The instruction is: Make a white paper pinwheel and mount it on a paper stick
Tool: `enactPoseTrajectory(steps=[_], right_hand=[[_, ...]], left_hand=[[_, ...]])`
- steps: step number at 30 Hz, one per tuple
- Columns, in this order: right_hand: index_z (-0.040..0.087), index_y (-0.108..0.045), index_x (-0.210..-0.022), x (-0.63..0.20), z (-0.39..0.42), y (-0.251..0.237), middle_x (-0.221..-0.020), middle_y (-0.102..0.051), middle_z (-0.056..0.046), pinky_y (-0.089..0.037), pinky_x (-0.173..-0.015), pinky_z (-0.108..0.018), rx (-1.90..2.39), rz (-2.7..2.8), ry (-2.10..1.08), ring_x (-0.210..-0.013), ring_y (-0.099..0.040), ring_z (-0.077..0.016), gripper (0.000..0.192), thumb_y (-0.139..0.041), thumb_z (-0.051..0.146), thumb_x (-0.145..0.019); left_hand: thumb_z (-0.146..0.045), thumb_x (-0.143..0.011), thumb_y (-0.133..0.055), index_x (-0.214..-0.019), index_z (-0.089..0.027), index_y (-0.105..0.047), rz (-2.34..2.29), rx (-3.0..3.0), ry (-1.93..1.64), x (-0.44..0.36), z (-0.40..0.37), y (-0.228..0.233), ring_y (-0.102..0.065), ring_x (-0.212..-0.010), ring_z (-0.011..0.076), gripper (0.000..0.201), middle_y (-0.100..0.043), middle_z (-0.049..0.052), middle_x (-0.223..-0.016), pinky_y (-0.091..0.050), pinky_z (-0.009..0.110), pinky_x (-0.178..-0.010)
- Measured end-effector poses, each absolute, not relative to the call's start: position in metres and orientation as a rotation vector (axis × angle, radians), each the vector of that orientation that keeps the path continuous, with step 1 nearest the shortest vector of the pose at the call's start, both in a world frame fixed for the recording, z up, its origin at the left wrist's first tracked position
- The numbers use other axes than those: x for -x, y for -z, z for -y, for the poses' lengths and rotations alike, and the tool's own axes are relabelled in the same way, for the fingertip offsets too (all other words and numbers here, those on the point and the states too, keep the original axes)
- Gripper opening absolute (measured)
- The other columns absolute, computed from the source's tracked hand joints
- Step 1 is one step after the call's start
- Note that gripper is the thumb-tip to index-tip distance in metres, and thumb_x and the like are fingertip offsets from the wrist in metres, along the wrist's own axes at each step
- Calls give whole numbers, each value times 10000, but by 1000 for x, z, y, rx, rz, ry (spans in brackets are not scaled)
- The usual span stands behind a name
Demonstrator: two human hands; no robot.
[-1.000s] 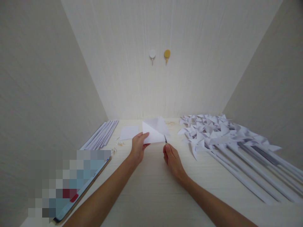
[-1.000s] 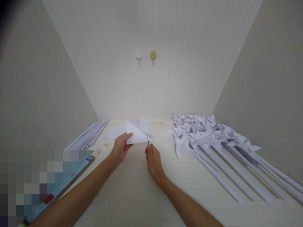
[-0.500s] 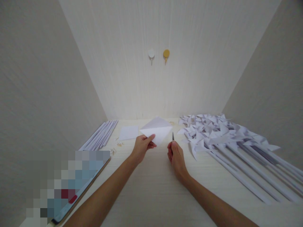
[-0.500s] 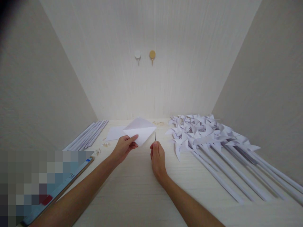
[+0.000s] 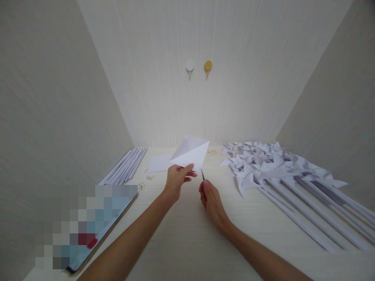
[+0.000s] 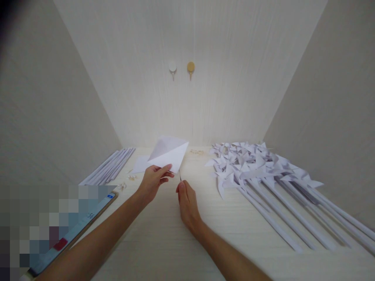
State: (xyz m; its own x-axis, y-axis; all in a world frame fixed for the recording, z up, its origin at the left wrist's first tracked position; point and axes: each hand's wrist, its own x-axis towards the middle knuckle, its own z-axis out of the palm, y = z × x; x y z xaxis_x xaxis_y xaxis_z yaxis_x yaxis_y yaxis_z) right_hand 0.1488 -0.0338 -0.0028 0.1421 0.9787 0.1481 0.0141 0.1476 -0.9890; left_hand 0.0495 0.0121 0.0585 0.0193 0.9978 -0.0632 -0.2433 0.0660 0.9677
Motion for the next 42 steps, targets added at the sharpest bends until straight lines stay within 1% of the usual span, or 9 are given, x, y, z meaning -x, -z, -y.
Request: enactPoseTrajectory(steps=[3,6,10,14,21,27,37,42], right_hand=[[195,-369,-604,-149,33,2,-508,-305,56,-203,-397,-206,1171,1182,-998,-453,-270,-82,399,-286,524,-813],[193,-370,-598,-148,35,0,-515,-311,52,-208,-397,-205,1171,1196,-1000,-461,-277,-83,403,-286,523,-812],[193,-371,-598,-147,36,-1,-523,-319,48,-213,-401,-205,1172,1204,-1001,-475,-282,-86,398,-289,515,-816],[195,-370,-599,-148,34,2,-519,-317,48,-203,-398,-206,1160,1206,-1004,-474,-278,-88,393,-288,510,-819],[198,-369,-590,-148,33,2,-509,-303,52,-187,-390,-214,1152,1196,-1017,-452,-263,-85,396,-294,515,-814],[199,-368,-583,-148,32,1,-496,-297,58,-182,-390,-217,1153,1195,-1012,-435,-255,-81,401,-293,521,-811],[197,-366,-586,-148,33,1,-492,-296,59,-199,-401,-218,1179,1214,-988,-435,-261,-83,407,-279,522,-816],[199,-358,-578,-148,33,1,-505,-309,51,-214,-411,-220,1191,1218,-955,-456,-282,-90,410,-276,522,-816]], left_hand=[[-247,-560,-687,-655,-94,-594,-1089,-986,-1284,-50,-12,-58,-577,-520,91,203,-618,25,-585,-387,164,-431],[-238,-552,-690,-676,-84,-606,-1076,-969,-1282,-51,-12,-57,-591,-568,107,215,-630,41,-636,-439,190,-486],[-216,-546,-694,-677,-79,-609,-1032,-931,-1260,-52,-11,-55,-595,-562,110,207,-635,41,-623,-484,225,-559],[-199,-553,-690,-668,-72,-610,-1017,-920,-1232,-54,-9,-54,-595,-540,109,189,-627,34,-576,-492,223,-566],[-194,-528,-711,-650,-75,-614,-1004,-918,-1237,-55,-9,-54,-595,-530,111,196,-630,33,-561,-504,225,-567],[-177,-535,-704,-646,-65,-606,-1015,-927,-1252,-55,-9,-55,-586,-519,105,186,-617,25,-544,-512,225,-568],[-176,-541,-699,-611,-79,-614,-1011,-938,-1270,-56,-7,-55,-574,-503,88,147,-629,20,-551,-513,213,-564],[-194,-532,-708,-604,-79,-619,-1025,-948,-1262,-56,-7,-55,-573,-510,96,163,-628,26,-550,-517,236,-592]])
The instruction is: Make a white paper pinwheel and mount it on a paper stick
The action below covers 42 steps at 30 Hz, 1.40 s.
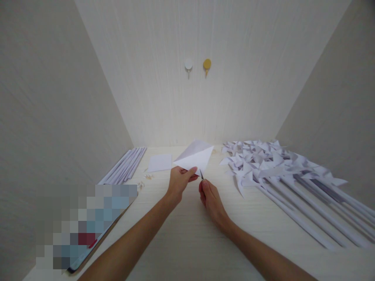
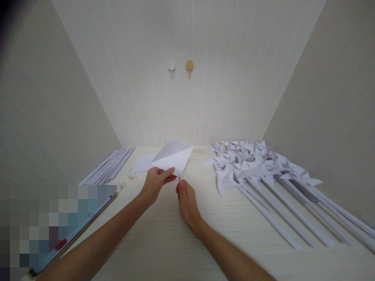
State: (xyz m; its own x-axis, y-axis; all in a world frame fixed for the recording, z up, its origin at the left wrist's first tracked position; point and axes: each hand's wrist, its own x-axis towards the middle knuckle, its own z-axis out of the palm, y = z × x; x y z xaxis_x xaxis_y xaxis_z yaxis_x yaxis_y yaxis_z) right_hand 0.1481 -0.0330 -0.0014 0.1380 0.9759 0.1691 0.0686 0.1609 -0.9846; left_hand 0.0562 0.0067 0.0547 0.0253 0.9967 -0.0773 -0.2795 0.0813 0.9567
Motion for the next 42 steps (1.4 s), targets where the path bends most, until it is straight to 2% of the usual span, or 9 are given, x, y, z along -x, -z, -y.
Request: enactPoseTrajectory(steps=[30,38,42], right_hand=[[204,-351,-555,-150,31,2,-507,-341,38,-237,-424,-235,1218,1269,-856,-457,-300,-100,407,-293,520,-805],[208,-362,-549,-150,33,-3,-490,-347,35,-233,-420,-237,1240,1263,-841,-459,-314,-108,417,-283,532,-799],[206,-369,-543,-150,32,-1,-483,-354,33,-236,-422,-239,1241,1254,-835,-454,-320,-108,438,-278,548,-800]], left_hand=[[-209,-520,-715,-613,-82,-631,-1024,-968,-1245,-56,-6,-55,-569,-517,95,179,-628,29,-549,-506,226,-584],[-211,-551,-688,-615,-98,-629,-1059,-1053,-1179,-55,-7,-54,-589,-500,118,143,-636,39,-563,-463,203,-474],[-212,-559,-683,-586,-99,-625,-1063,-1078,-1145,-56,-6,-53,-585,-482,117,129,-629,40,-538,-457,202,-473]])
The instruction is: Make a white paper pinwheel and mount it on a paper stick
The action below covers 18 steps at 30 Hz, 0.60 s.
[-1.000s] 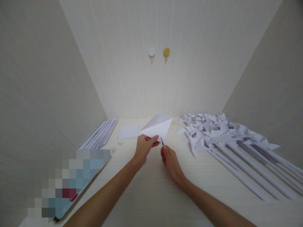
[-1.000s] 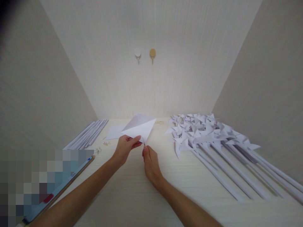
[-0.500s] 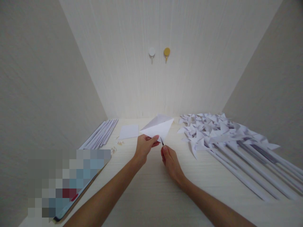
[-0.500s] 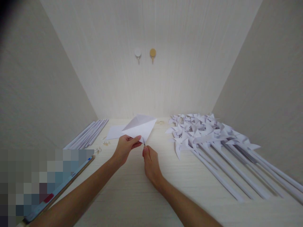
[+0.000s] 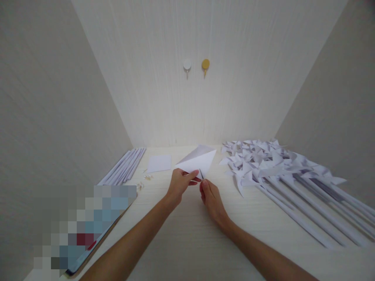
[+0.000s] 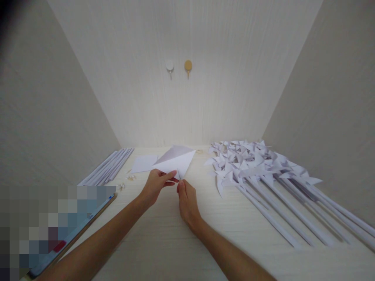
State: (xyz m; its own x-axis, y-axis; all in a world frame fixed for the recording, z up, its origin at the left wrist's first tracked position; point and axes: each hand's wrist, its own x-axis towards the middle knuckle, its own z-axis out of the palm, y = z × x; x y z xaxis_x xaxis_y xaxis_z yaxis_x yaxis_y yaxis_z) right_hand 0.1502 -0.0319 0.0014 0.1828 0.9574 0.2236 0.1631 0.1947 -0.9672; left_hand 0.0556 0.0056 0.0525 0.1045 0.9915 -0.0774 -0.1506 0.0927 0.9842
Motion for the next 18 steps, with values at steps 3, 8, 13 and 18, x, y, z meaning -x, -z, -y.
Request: enactPoseTrajectory(steps=[3,8,13,18], right_hand=[[203,-374,-549,-150,31,0,-483,-348,36,-229,-420,-238,1235,1234,-844,-450,-311,-104,446,-274,556,-802],[204,-364,-553,-150,30,1,-492,-335,40,-222,-424,-238,1229,1220,-864,-447,-294,-100,439,-277,556,-799],[205,-358,-558,-150,30,2,-507,-341,37,-226,-430,-240,1231,1235,-843,-455,-301,-102,421,-281,535,-807],[203,-361,-556,-151,31,1,-507,-343,35,-223,-430,-241,1249,1267,-836,-458,-306,-103,423,-272,525,-814]], left_hand=[[-207,-569,-675,-573,-101,-623,-1062,-1090,-1128,-56,-5,-52,-588,-485,119,118,-624,38,-521,-458,205,-479],[-200,-570,-672,-569,-103,-622,-1073,-1088,-1129,-57,-5,-52,-582,-479,121,109,-619,36,-515,-456,213,-477],[-186,-584,-656,-570,-99,-618,-1083,-1076,-1128,-57,-4,-51,-573,-471,110,96,-612,29,-514,-451,206,-473],[-187,-584,-658,-592,-101,-621,-1068,-1080,-1122,-57,-4,-52,-568,-469,102,94,-612,19,-523,-452,202,-474]])
